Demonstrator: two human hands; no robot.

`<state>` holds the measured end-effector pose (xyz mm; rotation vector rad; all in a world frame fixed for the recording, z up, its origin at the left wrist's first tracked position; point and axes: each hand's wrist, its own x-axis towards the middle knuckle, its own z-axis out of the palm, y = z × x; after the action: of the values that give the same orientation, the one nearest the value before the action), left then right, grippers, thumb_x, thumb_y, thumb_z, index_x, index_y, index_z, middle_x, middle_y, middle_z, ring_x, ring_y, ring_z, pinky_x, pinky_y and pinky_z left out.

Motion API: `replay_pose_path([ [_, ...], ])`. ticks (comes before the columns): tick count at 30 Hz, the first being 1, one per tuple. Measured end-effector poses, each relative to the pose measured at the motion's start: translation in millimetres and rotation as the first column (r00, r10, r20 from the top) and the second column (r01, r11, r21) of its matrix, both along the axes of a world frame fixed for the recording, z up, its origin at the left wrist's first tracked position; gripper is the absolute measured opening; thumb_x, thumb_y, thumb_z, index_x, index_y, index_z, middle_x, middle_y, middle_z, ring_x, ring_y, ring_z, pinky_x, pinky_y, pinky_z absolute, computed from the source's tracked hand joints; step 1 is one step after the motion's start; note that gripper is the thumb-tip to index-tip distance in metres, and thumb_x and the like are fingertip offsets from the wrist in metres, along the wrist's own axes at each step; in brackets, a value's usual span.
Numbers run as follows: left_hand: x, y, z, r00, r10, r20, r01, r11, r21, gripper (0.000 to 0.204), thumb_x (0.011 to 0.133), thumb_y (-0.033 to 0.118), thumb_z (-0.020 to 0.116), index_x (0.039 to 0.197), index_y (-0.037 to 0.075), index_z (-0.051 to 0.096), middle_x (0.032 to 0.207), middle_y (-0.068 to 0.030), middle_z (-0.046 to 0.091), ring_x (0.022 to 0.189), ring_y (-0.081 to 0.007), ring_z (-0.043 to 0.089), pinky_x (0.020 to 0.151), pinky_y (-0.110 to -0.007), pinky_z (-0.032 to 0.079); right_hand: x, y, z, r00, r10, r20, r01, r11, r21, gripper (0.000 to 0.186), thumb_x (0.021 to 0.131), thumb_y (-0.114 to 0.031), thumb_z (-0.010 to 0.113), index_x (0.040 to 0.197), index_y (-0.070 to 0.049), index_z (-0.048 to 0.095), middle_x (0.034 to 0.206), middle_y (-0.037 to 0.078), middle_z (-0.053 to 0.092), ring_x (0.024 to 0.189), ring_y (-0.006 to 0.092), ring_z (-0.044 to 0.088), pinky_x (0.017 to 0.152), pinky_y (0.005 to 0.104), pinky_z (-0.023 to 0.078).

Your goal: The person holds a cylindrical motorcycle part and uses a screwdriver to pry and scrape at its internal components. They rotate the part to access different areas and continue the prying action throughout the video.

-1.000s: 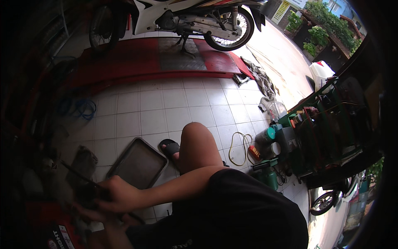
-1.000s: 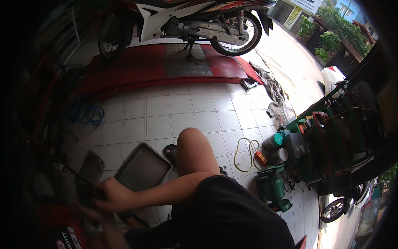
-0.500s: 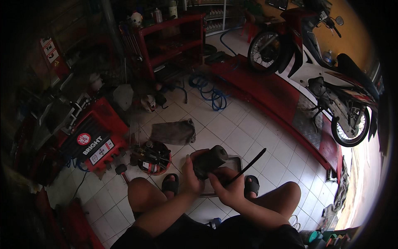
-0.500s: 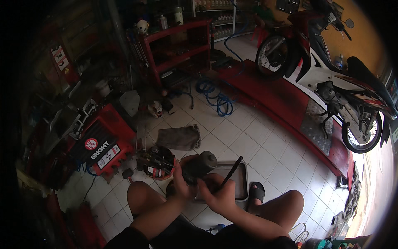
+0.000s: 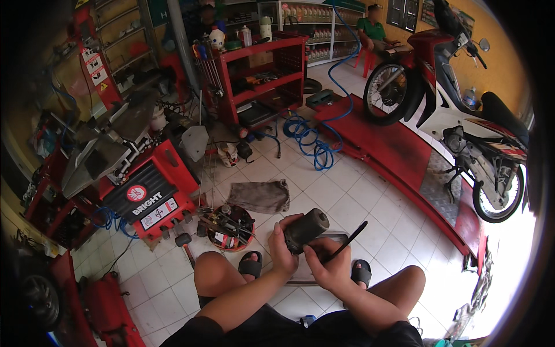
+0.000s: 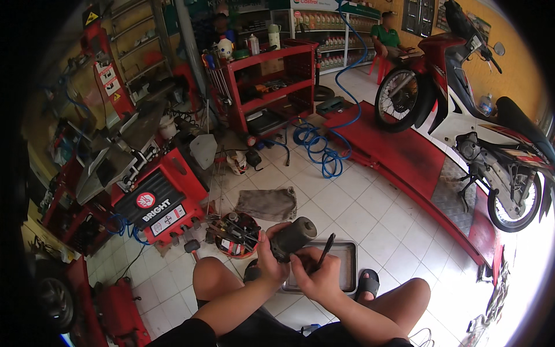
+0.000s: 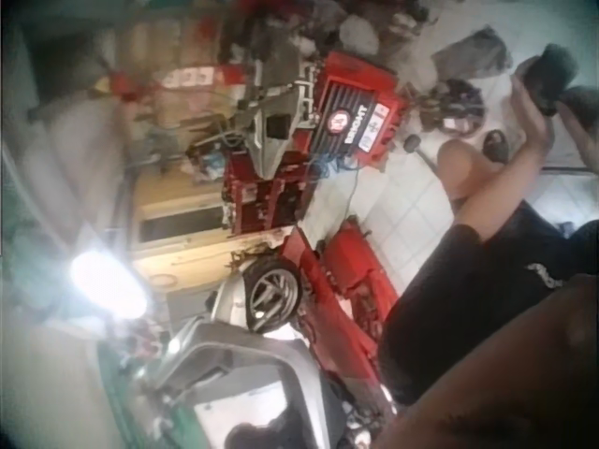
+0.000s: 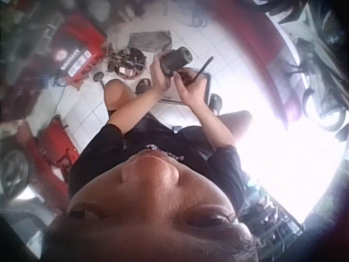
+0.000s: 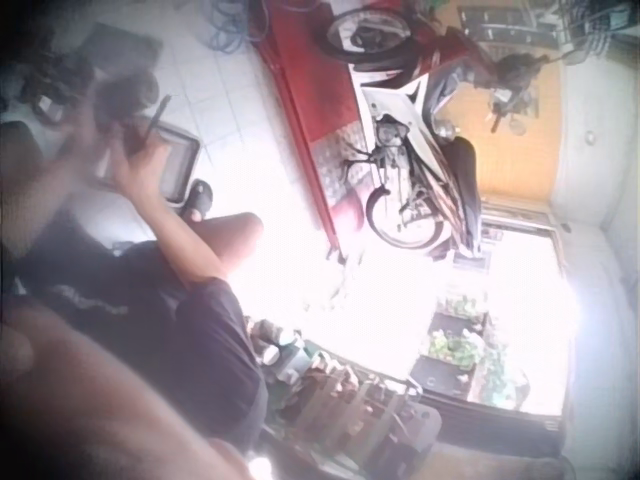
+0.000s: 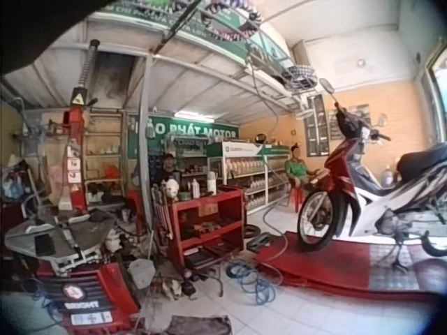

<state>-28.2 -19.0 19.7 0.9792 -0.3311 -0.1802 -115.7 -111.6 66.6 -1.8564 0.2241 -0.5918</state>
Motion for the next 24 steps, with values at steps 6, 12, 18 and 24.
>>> replay_pose_path([
  [6,-1,1,-1,0.998,-0.025,-0.052,0.021,0.997,-0.073,0.064,0.109,0.045,0.022,0.126,-0.005,0.059,0.114,-0.0145,0.069,0.103,-0.0198,0.067,0.093,-0.032,0.052,3,0,4,0.998,0.002,0.055,0.007,0.987,-0.160,0.012,0.083,-0.008,0.076,0.085,0.000,0.067,0.058,0.006,0.062,0.048,0.0098,0.057,0.047,0.0255,0.043],
  [12,0,-4,-3,0.999,-0.008,-0.043,0.004,0.996,-0.094,0.063,0.110,0.044,0.022,0.127,-0.006,0.058,0.115,-0.0160,0.068,0.104,-0.0212,0.067,0.093,-0.033,0.052,-1,-3,2,1.000,-0.008,0.009,0.008,0.997,-0.078,0.015,0.083,-0.009,0.077,0.090,-0.001,0.067,0.059,0.007,0.064,0.047,0.0107,0.059,0.046,0.0251,0.044],
  [18,0,-6,-4,1.000,-0.030,-0.003,0.029,0.998,-0.055,0.064,0.110,0.045,0.022,0.126,-0.006,0.058,0.116,-0.0163,0.068,0.106,-0.0208,0.067,0.094,-0.032,0.051,1,-6,-11,0.998,-0.023,0.060,0.028,0.997,-0.076,0.015,0.084,-0.009,0.077,0.090,0.000,0.066,0.059,0.006,0.065,0.048,0.0096,0.059,0.046,0.0252,0.044],
  [24,-2,-6,-8,0.994,-0.029,-0.103,0.018,0.994,-0.108,0.065,0.109,0.046,0.023,0.126,-0.006,0.059,0.117,-0.0161,0.068,0.106,-0.0205,0.067,0.095,-0.032,0.051,-1,-4,2,1.000,0.011,0.002,-0.011,0.998,-0.062,0.013,0.087,-0.008,0.076,0.089,0.001,0.067,0.060,0.004,0.064,0.049,0.0065,0.054,0.047,0.0238,0.040],
])
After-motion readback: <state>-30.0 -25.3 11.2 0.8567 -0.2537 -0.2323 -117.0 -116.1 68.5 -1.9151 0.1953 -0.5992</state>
